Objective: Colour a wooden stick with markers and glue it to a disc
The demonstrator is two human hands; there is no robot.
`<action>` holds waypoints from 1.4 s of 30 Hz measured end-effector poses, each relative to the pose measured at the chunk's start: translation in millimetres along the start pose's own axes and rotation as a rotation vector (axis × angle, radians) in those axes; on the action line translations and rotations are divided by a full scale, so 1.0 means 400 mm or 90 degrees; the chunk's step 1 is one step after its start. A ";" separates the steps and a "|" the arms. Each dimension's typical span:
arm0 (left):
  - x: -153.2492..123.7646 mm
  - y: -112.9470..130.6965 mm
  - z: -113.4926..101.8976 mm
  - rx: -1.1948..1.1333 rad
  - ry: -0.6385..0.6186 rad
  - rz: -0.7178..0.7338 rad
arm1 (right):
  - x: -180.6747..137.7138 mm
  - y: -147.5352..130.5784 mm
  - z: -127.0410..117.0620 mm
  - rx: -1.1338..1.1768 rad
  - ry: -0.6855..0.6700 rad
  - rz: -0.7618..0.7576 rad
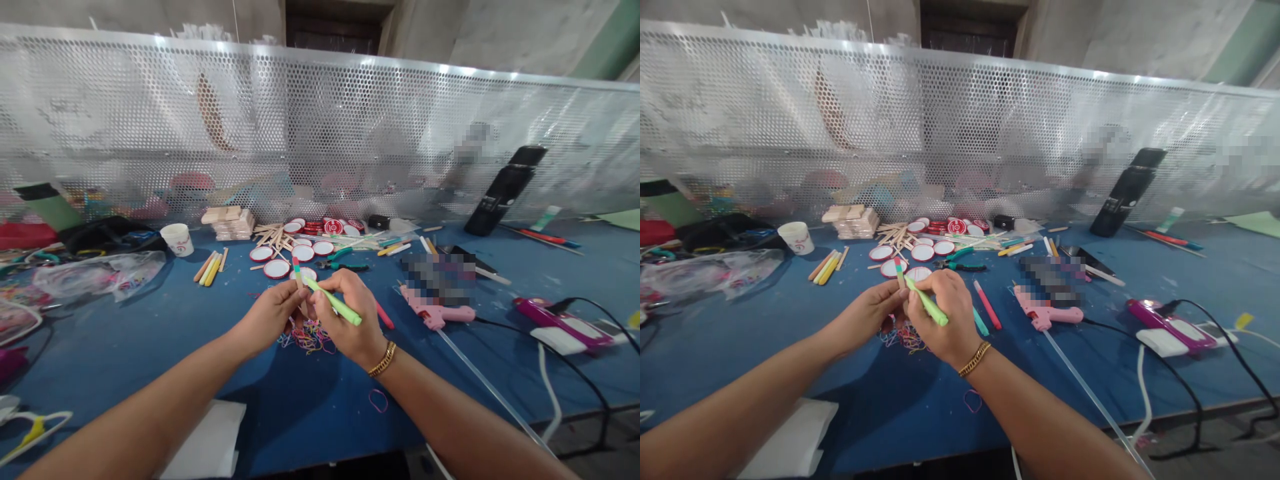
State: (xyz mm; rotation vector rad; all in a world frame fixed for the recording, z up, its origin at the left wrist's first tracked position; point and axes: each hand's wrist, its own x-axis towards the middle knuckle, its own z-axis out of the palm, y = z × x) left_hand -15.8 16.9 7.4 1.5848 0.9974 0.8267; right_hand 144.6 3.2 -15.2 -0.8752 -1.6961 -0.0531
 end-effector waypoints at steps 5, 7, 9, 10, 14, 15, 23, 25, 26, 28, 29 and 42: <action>0.001 -0.005 -0.001 0.017 0.004 -0.010 | 0.001 -0.008 0.008 0.011 0.003 -0.031; 0.001 -0.004 0.000 0.016 0.006 -0.011 | 0.001 -0.008 0.008 0.006 0.003 -0.034; 0.001 -0.001 0.001 0.013 0.004 -0.010 | 0.002 -0.006 0.007 -0.003 0.005 -0.029; 0.000 0.000 0.002 0.011 0.004 -0.010 | 0.002 -0.004 0.005 -0.008 0.006 -0.024; 0.000 0.002 0.002 0.013 0.007 -0.005 | 0.001 0.001 0.000 -0.009 0.011 -0.006; 0.000 0.002 0.002 0.012 0.006 -0.004 | 0.001 0.000 0.001 -0.006 0.012 -0.007; 0.000 0.000 0.002 0.009 0.008 -0.011 | 0.000 -0.007 0.009 -0.005 0.006 -0.025; 0.000 -0.001 0.001 0.014 0.009 -0.006 | 0.001 -0.002 0.007 -0.011 0.008 -0.019; 0.000 -0.001 0.000 0.016 0.010 -0.004 | 0.001 0.000 0.005 -0.013 0.010 -0.015; 0.000 -0.001 0.000 0.017 0.012 -0.003 | 0.002 0.005 0.002 -0.014 0.017 -0.009; 0.000 -0.001 0.000 0.015 0.011 -0.003 | 0.001 0.006 0.000 -0.011 0.019 -0.008; 0.003 -0.004 0.001 0.016 0.010 0.001 | 0.001 -0.003 0.008 -0.010 0.012 -0.034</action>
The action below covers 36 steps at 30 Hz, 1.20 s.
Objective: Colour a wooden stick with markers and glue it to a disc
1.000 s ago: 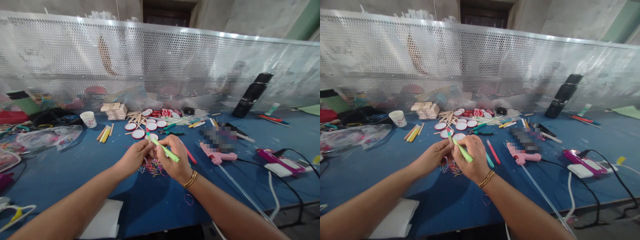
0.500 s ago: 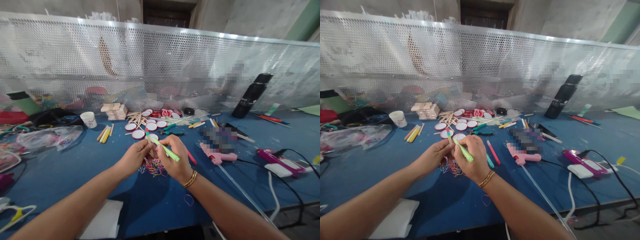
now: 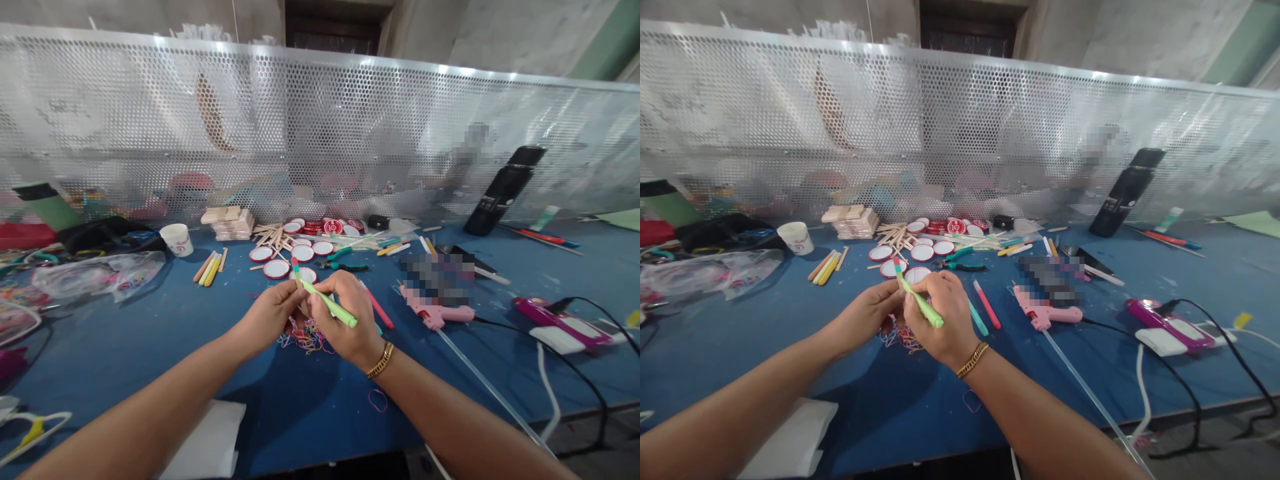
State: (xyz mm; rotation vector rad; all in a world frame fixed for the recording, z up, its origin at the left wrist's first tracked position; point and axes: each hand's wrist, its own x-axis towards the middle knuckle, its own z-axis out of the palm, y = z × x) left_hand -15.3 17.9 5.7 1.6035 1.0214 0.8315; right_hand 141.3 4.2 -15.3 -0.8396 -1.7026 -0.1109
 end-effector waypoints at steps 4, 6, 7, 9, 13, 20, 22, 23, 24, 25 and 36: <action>-0.001 0.002 -0.001 0.000 -0.003 -0.002 | 0.002 0.005 -0.007 -0.005 0.010 0.021; -0.001 0.002 -0.001 0.001 -0.010 -0.001 | 0.003 0.001 -0.008 0.006 0.007 0.017; -0.002 0.002 -0.001 0.001 -0.012 0.000 | 0.003 -0.002 -0.007 0.013 0.006 0.012; -0.002 0.002 0.000 0.002 -0.012 0.005 | 0.004 -0.007 -0.005 0.024 0.003 -0.001; -0.002 0.000 -0.001 0.000 -0.004 0.005 | 0.003 -0.005 -0.002 0.014 0.004 -0.004; 0.000 0.000 -0.004 0.015 -0.011 0.007 | 0.004 0.001 -0.009 0.009 0.021 0.005; -0.001 0.002 -0.002 0.013 -0.014 0.005 | 0.005 -0.003 -0.008 0.020 0.015 0.001; -0.001 0.003 -0.002 0.012 -0.014 0.004 | 0.005 -0.004 -0.007 0.022 0.011 0.001; -0.001 0.003 -0.001 0.010 -0.014 0.002 | 0.005 -0.006 -0.006 0.022 0.008 0.003; -0.002 0.004 -0.001 0.008 -0.015 0.001 | 0.006 -0.007 -0.006 0.020 0.005 0.004; -0.004 0.011 0.003 -0.005 -0.019 -0.015 | 0.007 -0.007 -0.004 0.004 -0.003 0.009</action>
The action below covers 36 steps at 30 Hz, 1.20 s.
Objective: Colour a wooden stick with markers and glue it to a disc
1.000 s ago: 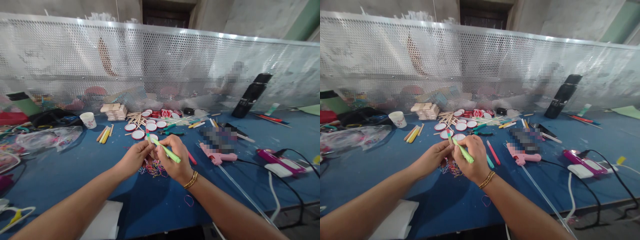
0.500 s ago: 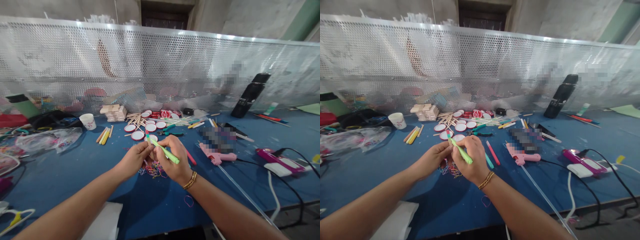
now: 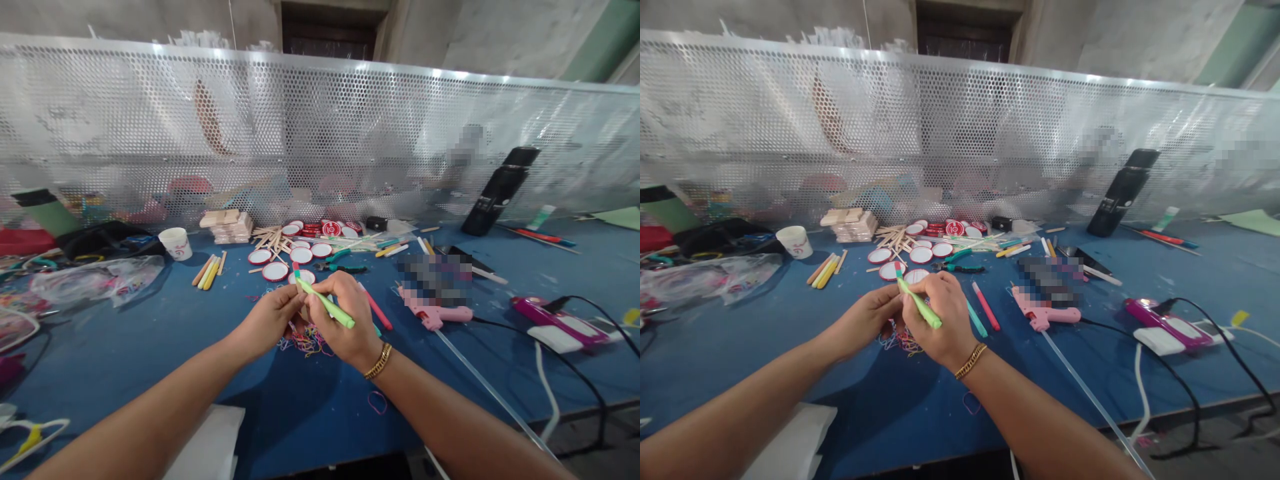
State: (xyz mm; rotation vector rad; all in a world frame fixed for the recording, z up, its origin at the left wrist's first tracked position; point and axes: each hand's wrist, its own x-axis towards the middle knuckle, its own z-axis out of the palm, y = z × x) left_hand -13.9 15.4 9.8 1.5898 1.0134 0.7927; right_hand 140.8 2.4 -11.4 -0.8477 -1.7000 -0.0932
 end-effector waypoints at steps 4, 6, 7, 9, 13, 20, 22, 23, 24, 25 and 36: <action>0.002 -0.007 -0.003 0.004 0.003 0.009 | 0.000 0.006 -0.002 -0.007 0.012 0.007; 0.002 -0.010 -0.005 0.008 0.004 0.013 | 0.000 0.009 -0.004 -0.009 0.019 0.012; 0.002 -0.010 -0.005 0.009 0.003 0.012 | 0.000 0.010 -0.004 -0.008 0.021 0.012; 0.002 -0.009 -0.005 0.003 0.003 0.008 | 0.000 0.009 -0.005 -0.003 0.024 0.007; 0.002 -0.004 -0.002 -0.008 0.005 0.008 | 0.000 0.001 -0.002 0.007 0.021 0.002; 0.002 -0.006 -0.002 -0.002 0.006 0.003 | 0.000 0.000 0.001 0.006 0.011 0.002; 0.003 -0.009 -0.003 0.002 0.010 0.005 | 0.000 0.004 0.000 -0.003 0.013 0.007; 0.003 -0.011 -0.004 0.004 0.012 0.006 | 0.000 0.006 -0.001 -0.008 0.017 0.010; 0.003 -0.012 -0.004 0.006 0.013 0.006 | -0.001 0.008 -0.001 -0.013 0.021 0.013; 0.003 -0.012 -0.005 0.006 0.012 0.006 | -0.001 0.008 -0.002 -0.015 0.025 0.015; -0.001 -0.003 -0.001 0.002 -0.002 0.008 | -0.003 -0.005 0.005 0.001 0.004 0.003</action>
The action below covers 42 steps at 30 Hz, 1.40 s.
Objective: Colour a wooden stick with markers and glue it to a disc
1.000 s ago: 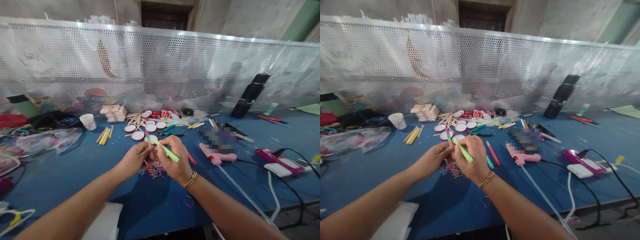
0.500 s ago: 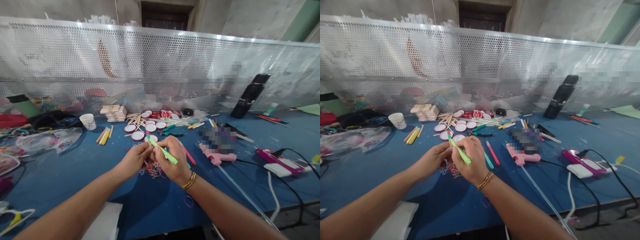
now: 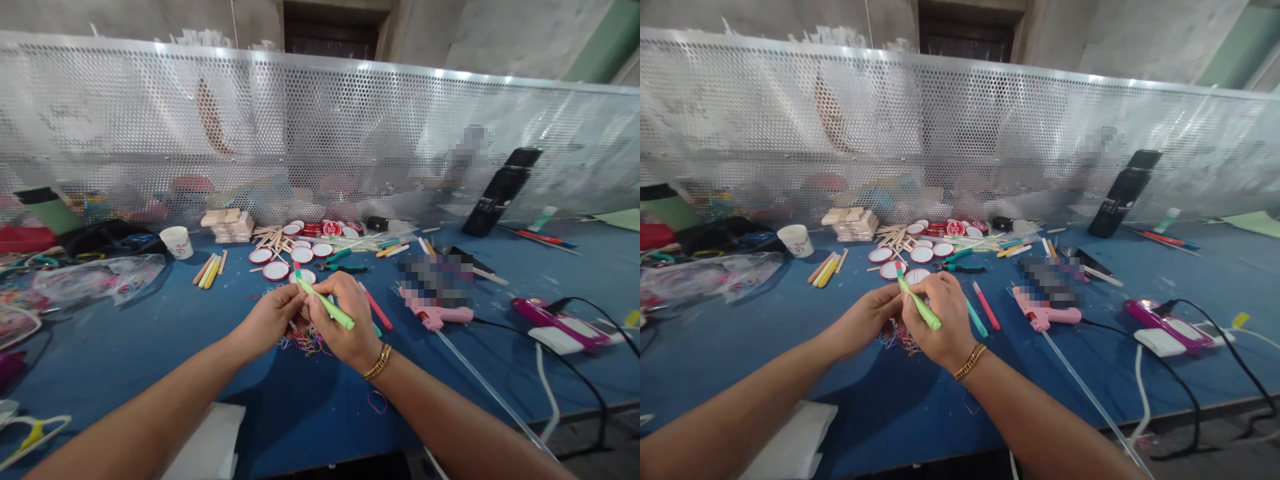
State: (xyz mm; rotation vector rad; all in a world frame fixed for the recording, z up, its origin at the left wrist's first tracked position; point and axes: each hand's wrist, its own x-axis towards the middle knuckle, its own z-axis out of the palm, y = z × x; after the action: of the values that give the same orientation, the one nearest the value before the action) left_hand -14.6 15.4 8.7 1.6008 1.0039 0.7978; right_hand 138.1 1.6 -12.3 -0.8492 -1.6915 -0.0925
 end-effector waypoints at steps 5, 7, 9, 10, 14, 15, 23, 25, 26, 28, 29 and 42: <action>0.001 -0.001 -0.001 0.001 0.010 -0.005 | 0.000 0.008 -0.003 -0.013 0.011 0.004; 0.001 -0.002 -0.002 0.004 0.014 -0.003 | -0.001 0.011 -0.005 -0.018 0.022 0.009; 0.002 -0.002 -0.002 0.008 0.013 -0.003 | -0.001 0.010 -0.005 -0.016 0.026 0.009; 0.002 -0.003 -0.002 0.010 0.010 -0.004 | -0.002 0.008 -0.005 -0.013 0.024 0.007; 0.001 -0.003 -0.002 0.014 0.004 -0.003 | -0.002 0.001 -0.001 -0.001 0.008 -0.008; 0.001 -0.003 -0.002 0.014 0.006 -0.003 | -0.002 0.000 0.000 -0.001 0.004 -0.010; 0.002 -0.005 -0.003 0.014 0.007 -0.006 | 0.000 0.010 -0.006 -0.014 0.022 0.004; 0.002 -0.006 -0.003 0.016 0.006 -0.003 | -0.001 0.008 -0.004 -0.004 0.019 -0.002; 0.002 -0.006 -0.004 0.017 0.007 -0.002 | -0.001 0.007 -0.002 0.001 0.017 -0.009; 0.003 -0.008 -0.004 0.018 0.008 0.004 | -0.002 0.004 0.001 0.007 0.012 -0.021; 0.004 -0.008 -0.005 0.018 0.008 0.006 | -0.002 0.004 0.002 0.009 0.009 -0.025; 0.006 -0.013 -0.007 0.018 0.007 0.011 | -0.004 0.003 -0.002 0.003 0.011 -0.025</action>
State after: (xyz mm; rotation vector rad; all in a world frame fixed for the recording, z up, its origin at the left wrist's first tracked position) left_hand -17.2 19.4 4.3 1.6331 1.0147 0.8070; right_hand 139.4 1.4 -13.8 -0.8092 -1.6924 -0.1215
